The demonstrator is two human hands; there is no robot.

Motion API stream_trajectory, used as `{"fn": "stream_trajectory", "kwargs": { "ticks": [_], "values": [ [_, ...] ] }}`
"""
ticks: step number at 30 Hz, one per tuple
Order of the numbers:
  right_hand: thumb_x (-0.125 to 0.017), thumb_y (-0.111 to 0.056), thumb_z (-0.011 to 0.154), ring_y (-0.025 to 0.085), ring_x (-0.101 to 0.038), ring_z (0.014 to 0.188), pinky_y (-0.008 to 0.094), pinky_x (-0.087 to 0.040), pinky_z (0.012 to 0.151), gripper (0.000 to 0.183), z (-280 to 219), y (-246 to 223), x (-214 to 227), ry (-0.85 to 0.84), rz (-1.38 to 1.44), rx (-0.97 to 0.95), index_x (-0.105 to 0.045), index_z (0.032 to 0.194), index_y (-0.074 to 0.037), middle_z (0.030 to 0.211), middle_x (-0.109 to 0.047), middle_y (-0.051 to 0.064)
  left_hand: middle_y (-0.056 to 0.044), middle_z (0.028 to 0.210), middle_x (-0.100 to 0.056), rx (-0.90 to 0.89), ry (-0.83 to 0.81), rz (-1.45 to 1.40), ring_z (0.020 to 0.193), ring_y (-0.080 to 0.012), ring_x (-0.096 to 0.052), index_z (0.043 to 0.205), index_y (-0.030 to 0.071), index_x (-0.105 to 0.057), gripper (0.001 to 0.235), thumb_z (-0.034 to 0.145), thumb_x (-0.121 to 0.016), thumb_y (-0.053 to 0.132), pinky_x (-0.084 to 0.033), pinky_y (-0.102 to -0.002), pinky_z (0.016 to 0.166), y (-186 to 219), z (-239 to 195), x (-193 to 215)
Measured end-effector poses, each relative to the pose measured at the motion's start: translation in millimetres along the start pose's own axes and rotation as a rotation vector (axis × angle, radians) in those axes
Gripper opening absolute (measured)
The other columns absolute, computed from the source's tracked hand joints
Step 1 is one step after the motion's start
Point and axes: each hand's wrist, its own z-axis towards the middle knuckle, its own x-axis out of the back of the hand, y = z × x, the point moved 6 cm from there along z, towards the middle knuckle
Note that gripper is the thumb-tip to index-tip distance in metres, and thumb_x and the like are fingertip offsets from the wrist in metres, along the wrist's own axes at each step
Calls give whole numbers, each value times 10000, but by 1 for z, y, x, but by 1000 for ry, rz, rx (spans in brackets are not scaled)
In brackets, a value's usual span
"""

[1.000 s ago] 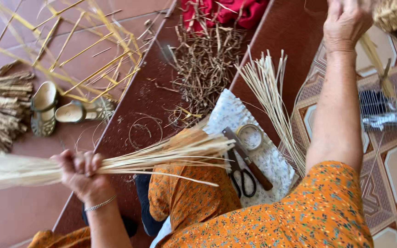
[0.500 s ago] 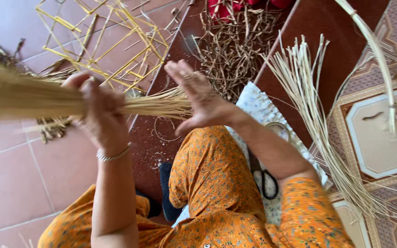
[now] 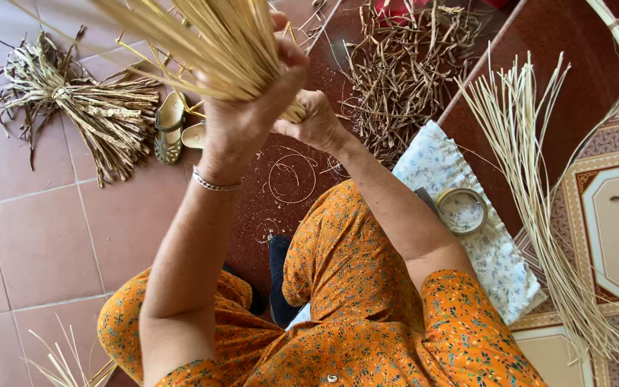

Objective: The person sits on the floor and uses a knife to split and trim dried plant stalks into thin strips. They repeatedly scrape the stalks, separate the strips, and gather them into a bundle, discarding excess material onto the floor.

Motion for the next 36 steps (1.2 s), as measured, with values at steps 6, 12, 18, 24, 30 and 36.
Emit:
{"fn": "stream_trajectory", "kwargs": {
  "ticks": [6, 12, 18, 24, 30, 36],
  "values": [
    [-887, -165, 854, 113, -631, 690, 239, -639, 723, 708, -26, 57, -10, 41, 50, -69, -402, 1368, -119, 785, -671, 21, -13, 985, -748, 104, 73, 31, 918, -119, -731, 1036, 80, -720, 146, 931, -791, 10, -650, -318, 845, -107, -27, 7],
    [-823, -211, 926, 112, -649, 722, 268, -635, 748, 238, -27, 91, -14, 51, -544, -58, -606, 937, -113, 788, -659, 29, -44, 953, -786, 129, 252, 25, 850, -143, -733, 1056, 66, -761, 66, 1027, -723, 21, -626, -309, 757, -164, -39, 14],
    [-810, -243, 918, 135, -695, 768, 273, -663, 722, 511, -29, 64, -26, 158, -505, 51, -517, 1237, 28, 992, -698, 75, -7, 959, -699, 118, 239, -270, 863, -100, -668, 1306, 115, -567, 430, 937, -773, 41, -590, -258, 765, -123, -46, 17],
    [-864, -191, 807, 182, -741, 816, 317, -643, 725, 406, -32, 57, -22, 173, -472, 64, -683, 1141, -46, 984, -753, 144, -27, 982, -686, 344, 177, -227, 888, -130, -676, 1285, -36, -488, 540, 859, -807, 56, -609, -289, 813, -138, -48, 14],
    [-749, -237, 979, 133, -713, 725, 263, -663, 680, 135, -35, 87, -41, -7, -548, -224, -668, 965, -130, 798, -726, 51, -13, 905, -683, 375, 245, -53, 797, -105, -661, 1303, 62, -565, 518, 852, -820, 46, -613, -293, 729, -139, -53, 32],
    [-608, -72, 1004, 129, -675, 747, 274, -678, 654, 42, -42, 20, -91, 80, 159, -96, -616, 1043, -86, 849, -638, 52, -42, 923, -725, 429, 185, -79, 811, -114, -703, 1209, 5, -655, 310, 920, -768, -2, -621, -297, 750, -98, -43, 47]
  ]
}}
